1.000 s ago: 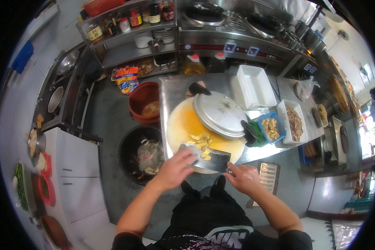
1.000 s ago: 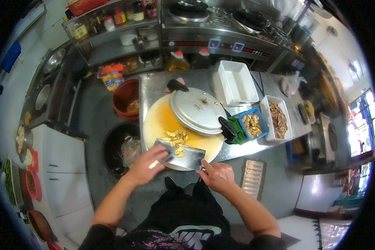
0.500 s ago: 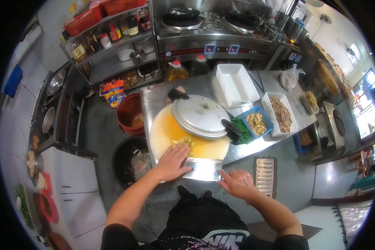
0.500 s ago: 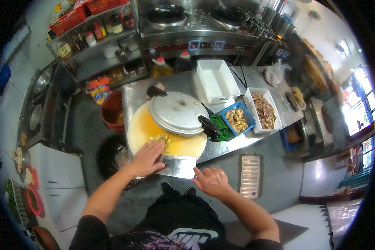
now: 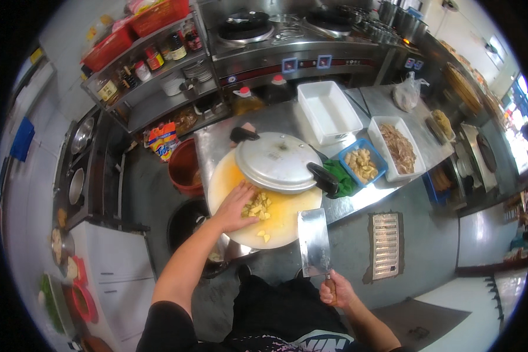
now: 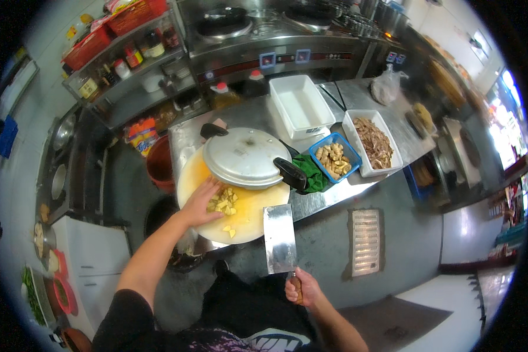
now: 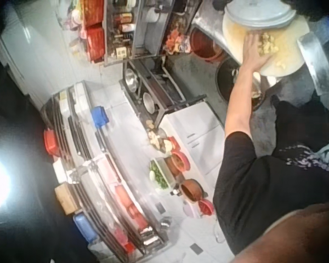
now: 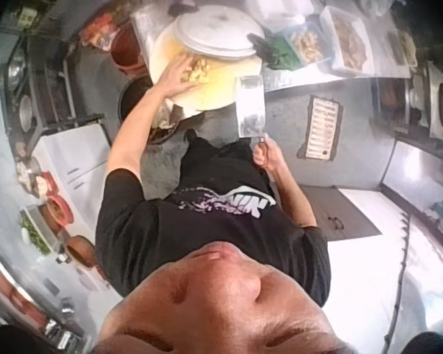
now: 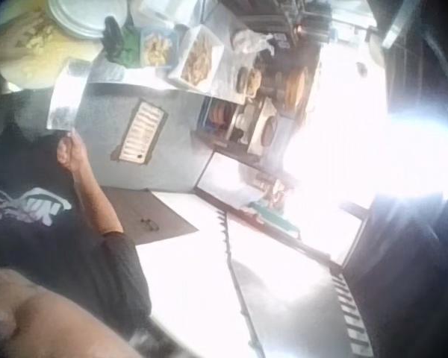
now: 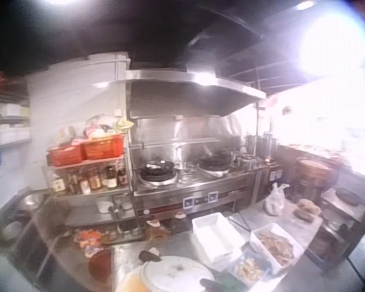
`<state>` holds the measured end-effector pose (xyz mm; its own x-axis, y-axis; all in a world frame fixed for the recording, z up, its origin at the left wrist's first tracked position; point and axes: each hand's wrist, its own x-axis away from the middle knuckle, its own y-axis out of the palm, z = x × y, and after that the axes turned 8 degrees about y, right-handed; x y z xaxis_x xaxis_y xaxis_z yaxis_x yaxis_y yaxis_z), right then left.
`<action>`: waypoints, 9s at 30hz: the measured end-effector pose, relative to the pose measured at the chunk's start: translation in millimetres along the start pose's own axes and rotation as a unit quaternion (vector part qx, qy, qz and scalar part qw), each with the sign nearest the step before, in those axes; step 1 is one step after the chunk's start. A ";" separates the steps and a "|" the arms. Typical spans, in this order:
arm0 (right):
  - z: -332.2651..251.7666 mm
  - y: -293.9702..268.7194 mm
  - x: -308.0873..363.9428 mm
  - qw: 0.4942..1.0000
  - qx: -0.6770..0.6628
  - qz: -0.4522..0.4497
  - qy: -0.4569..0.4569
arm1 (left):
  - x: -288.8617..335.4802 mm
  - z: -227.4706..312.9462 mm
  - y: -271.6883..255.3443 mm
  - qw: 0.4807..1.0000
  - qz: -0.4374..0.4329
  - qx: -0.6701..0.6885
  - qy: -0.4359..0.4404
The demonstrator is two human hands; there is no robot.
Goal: The person prepares ingredients in a commercial kitchen. They chop ginger on a cutting board, wash raw meat in a sink, and rinse dried mushrooms under running water, placing each into a metal bowl.
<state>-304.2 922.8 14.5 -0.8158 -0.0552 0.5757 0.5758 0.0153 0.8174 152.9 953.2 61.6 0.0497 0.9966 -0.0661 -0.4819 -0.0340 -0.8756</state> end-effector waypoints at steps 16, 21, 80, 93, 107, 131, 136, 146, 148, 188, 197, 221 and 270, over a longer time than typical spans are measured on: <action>121.0 138.3 -209.6 0.960 -0.109 0.091 -0.242 | -1.3 7.8 20.3 0.987 0.062 0.010 0.146; 129.6 168.1 -228.8 0.943 -0.111 0.117 -0.292 | -0.2 11.8 28.8 0.994 0.053 0.031 0.095; -58.1 166.7 -123.0 0.138 0.941 0.238 -0.198 | 186.0 -90.5 -118.6 0.184 0.542 0.809 0.134; 57.2 232.1 -234.8 0.208 0.846 0.084 -0.483 | 435.8 -125.1 -144.6 0.086 0.767 0.633 0.067; 289.5 407.6 -471.3 0.393 0.875 0.085 -0.268 | 638.0 -322.4 -221.7 0.038 0.754 0.656 0.015; 160.6 295.4 -767.7 0.284 0.958 -0.020 0.022 | 724.8 -765.8 -471.7 0.224 0.792 0.563 -0.071; 114.9 386.5 -861.0 0.382 0.909 0.146 0.075 | 713.3 -920.0 -479.9 0.330 0.805 0.163 -0.465; 79.9 436.5 -932.3 0.016 0.996 0.018 0.081 | 732.7 -939.2 -565.2 0.437 0.850 -0.026 -0.293; 84.8 442.6 -948.0 -0.219 0.952 -0.168 -0.131 | 728.1 -941.5 -550.5 0.621 0.493 -0.316 -0.521; 833.1 430.8 -741.2 -0.220 0.774 -0.525 0.278 | 791.4 137.6 111.4 -0.286 0.625 -0.154 -0.710; 988.0 350.3 -621.9 -0.248 0.641 -0.633 0.357 | 843.3 268.3 127.1 -0.356 0.624 -0.239 -0.653; 1060.8 252.1 -374.4 -0.165 0.828 -0.338 0.417 | 1118.3 458.4 450.6 0.001 0.285 0.242 -0.927; 1212.1 -134.2 -148.4 -0.006 0.713 -0.195 0.673 | 1170.0 499.3 510.6 -0.174 0.748 0.454 -0.451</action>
<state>-325.7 2139.0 -157.3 0.5545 -0.2558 0.7919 -0.8208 -0.3249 0.4698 -471.9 2139.4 -223.8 -0.1600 -0.4638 0.8714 0.9781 -0.1933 0.0767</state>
